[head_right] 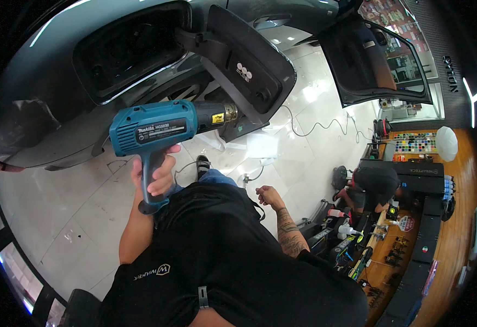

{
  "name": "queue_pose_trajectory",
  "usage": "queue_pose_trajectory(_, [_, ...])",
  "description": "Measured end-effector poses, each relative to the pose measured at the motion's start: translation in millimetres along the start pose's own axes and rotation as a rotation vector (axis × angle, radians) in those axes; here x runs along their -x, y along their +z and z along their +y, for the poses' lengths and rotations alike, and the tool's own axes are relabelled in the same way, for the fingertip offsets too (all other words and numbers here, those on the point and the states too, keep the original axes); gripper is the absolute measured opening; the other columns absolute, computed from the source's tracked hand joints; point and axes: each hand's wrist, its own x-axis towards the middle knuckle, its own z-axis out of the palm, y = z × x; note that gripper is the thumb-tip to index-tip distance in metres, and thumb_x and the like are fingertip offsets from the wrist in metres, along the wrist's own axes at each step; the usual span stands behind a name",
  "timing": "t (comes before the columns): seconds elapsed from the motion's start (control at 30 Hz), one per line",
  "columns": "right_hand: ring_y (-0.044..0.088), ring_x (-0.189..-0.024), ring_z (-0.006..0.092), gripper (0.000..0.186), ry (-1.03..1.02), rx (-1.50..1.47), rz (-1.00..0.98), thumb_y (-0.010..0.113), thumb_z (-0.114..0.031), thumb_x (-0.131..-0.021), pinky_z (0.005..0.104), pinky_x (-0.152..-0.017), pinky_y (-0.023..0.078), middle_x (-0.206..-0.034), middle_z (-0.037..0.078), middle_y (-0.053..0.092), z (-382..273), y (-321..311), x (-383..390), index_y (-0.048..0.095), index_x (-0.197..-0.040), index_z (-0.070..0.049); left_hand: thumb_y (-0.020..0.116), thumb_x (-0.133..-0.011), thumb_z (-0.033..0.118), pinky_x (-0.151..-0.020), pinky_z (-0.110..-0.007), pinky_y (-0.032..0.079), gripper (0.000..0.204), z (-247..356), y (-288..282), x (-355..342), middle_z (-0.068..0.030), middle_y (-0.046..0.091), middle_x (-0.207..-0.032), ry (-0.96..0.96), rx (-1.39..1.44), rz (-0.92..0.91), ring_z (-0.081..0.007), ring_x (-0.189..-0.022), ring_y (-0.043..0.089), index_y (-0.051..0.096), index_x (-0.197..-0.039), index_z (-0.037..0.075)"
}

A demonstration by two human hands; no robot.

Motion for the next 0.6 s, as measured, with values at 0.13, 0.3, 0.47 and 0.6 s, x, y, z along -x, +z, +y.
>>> queue_pose_trajectory(0.13, [0.053,-0.049,0.0105,0.026,0.011,0.020,0.020,0.055,-0.029,-0.088,0.0237,-0.043,0.041,-0.059,0.001,0.055,7.1,-7.3,-1.4,0.059,-0.078,-0.006,0.062,-0.084,0.036,-0.041,-0.021,0.041,0.082,6.3,-5.1,-3.9,-0.0074,0.043,-0.076,0.024,-0.059,0.056,-0.0109,-0.048,0.047,0.018,-0.133,-0.014])
queue_pose_trajectory(0.3, [0.052,-0.052,0.0085,0.024,0.012,0.032,0.036,0.053,-0.028,-0.090,0.0236,-0.048,0.042,-0.060,-0.001,0.055,0.3,-8.6,1.4,0.058,-0.078,-0.007,0.060,-0.086,0.036,-0.039,-0.021,0.039,0.082,17.0,-13.0,-14.5,-0.0061,0.042,-0.075,0.115,-0.137,0.055,-0.0093,-0.047,0.046,0.016,-0.134,-0.014])
queue_pose_trajectory(0.47, [0.051,-0.052,0.0082,0.025,0.009,0.006,0.031,0.053,-0.028,-0.089,0.0236,-0.048,0.042,-0.060,-0.001,0.055,4.6,-4.9,3.0,0.059,-0.079,-0.007,0.057,-0.088,0.035,-0.042,-0.022,0.042,0.077,35.9,-21.4,-29.3,-0.0066,0.042,-0.077,0.194,-0.225,0.028,-0.0107,-0.049,0.047,0.017,-0.133,-0.012])
queue_pose_trajectory(0.6, [0.051,-0.051,0.0083,0.025,0.019,-0.010,0.022,0.053,-0.028,-0.089,0.0237,-0.048,0.042,-0.060,-0.001,0.054,16.8,-2.5,3.4,0.059,-0.079,-0.007,0.056,-0.087,0.038,-0.044,-0.021,0.043,0.078,49.3,-28.6,-42.6,-0.0058,0.044,-0.078,0.243,-0.288,0.041,-0.0096,-0.050,0.046,0.019,-0.134,-0.012])
